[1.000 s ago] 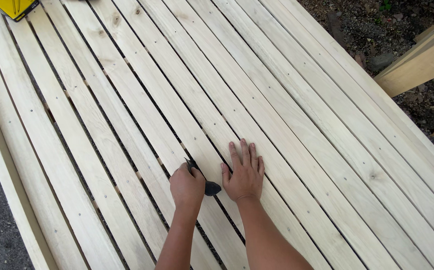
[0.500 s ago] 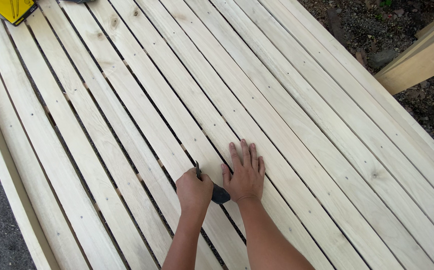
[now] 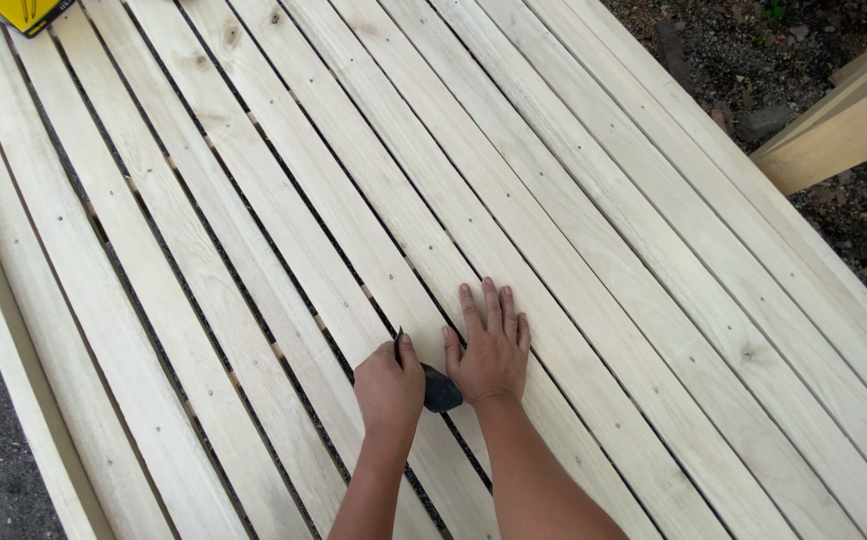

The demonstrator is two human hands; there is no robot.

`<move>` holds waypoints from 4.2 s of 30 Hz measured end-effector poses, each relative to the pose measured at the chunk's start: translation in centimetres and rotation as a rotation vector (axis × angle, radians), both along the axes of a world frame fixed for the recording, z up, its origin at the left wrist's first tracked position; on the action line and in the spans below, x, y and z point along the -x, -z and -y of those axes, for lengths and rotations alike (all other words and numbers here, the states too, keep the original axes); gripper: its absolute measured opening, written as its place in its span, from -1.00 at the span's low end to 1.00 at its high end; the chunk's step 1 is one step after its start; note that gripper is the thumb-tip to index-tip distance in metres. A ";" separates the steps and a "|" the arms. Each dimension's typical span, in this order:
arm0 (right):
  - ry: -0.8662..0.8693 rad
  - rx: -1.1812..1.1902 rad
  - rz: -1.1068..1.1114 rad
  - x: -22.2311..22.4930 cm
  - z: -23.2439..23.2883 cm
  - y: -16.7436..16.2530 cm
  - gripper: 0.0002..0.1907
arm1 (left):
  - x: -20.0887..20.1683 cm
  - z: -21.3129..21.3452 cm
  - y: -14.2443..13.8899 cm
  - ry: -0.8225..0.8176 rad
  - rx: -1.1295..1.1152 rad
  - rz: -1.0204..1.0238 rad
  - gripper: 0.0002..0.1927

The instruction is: The person sands the slatted wooden surface of a furniture frame by hand, rubbing sandpaper back and forth across the wood slats while steadying the frame with the other hand. They switch between sandpaper sheets and a black sanding pad, working over different sections of the slats and edges.

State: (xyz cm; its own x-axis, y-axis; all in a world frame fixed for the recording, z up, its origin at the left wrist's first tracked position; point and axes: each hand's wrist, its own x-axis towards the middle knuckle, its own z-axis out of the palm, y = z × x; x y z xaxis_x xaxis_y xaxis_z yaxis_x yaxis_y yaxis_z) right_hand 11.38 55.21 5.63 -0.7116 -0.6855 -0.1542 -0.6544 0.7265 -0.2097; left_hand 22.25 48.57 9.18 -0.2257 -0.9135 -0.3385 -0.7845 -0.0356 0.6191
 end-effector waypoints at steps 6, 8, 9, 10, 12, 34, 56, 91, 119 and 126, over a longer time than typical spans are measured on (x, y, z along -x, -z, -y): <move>0.010 -0.022 -0.008 0.1 0.0 0.4 -0.31 | -0.5 -1.2 0.1 -0.044 0.024 -0.037 -0.63; 0.003 -0.028 -0.014 0.2 0.0 0.4 -0.30 | 0.1 -0.1 0.4 -0.158 -0.093 -0.045 -0.68; 0.002 -0.034 -0.012 0.2 0.0 0.4 -0.30 | 0.3 0.4 0.6 -0.171 -0.057 -0.088 -0.72; -0.002 -0.030 -0.010 0.2 0.0 0.3 -0.30 | 0.5 0.9 0.7 -0.182 -0.019 -0.130 -0.75; -0.006 -0.018 -0.015 0.2 -0.1 0.2 -0.30 | 0.5 1.1 1.1 -0.173 0.036 -0.166 -0.79; -0.019 0.021 -0.054 0.2 -0.4 0.5 -0.32 | 1.1 2.4 3.3 -0.076 0.223 -0.155 -0.87; -0.015 0.044 -0.062 0.3 -0.6 0.4 -0.33 | 0.9 2.2 3.0 -0.048 0.130 -0.143 -0.89; 0.004 0.028 -0.057 0.7 -0.4 0.2 -0.33 | -2.2 -6.3 4.3 0.273 0.098 -0.260 -0.94; -0.169 0.366 -0.191 -4.4 -9.9 1.8 -0.50 | -13.9 2.0 0.2 -0.419 -0.236 -0.366 -0.64; -0.214 0.143 -0.142 -5.6 -2.2 4.0 -0.33 | -17.9 3.2 3.9 -0.478 -0.166 -0.352 -0.68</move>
State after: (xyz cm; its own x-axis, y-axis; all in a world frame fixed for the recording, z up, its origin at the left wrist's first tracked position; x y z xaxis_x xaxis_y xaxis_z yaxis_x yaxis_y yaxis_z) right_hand 16.97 57.41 1.66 -0.5557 -0.8301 0.0456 -0.8200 0.5382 -0.1949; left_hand 40.16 45.37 5.30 0.0720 -0.8827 -0.4644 -0.4078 -0.4510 0.7940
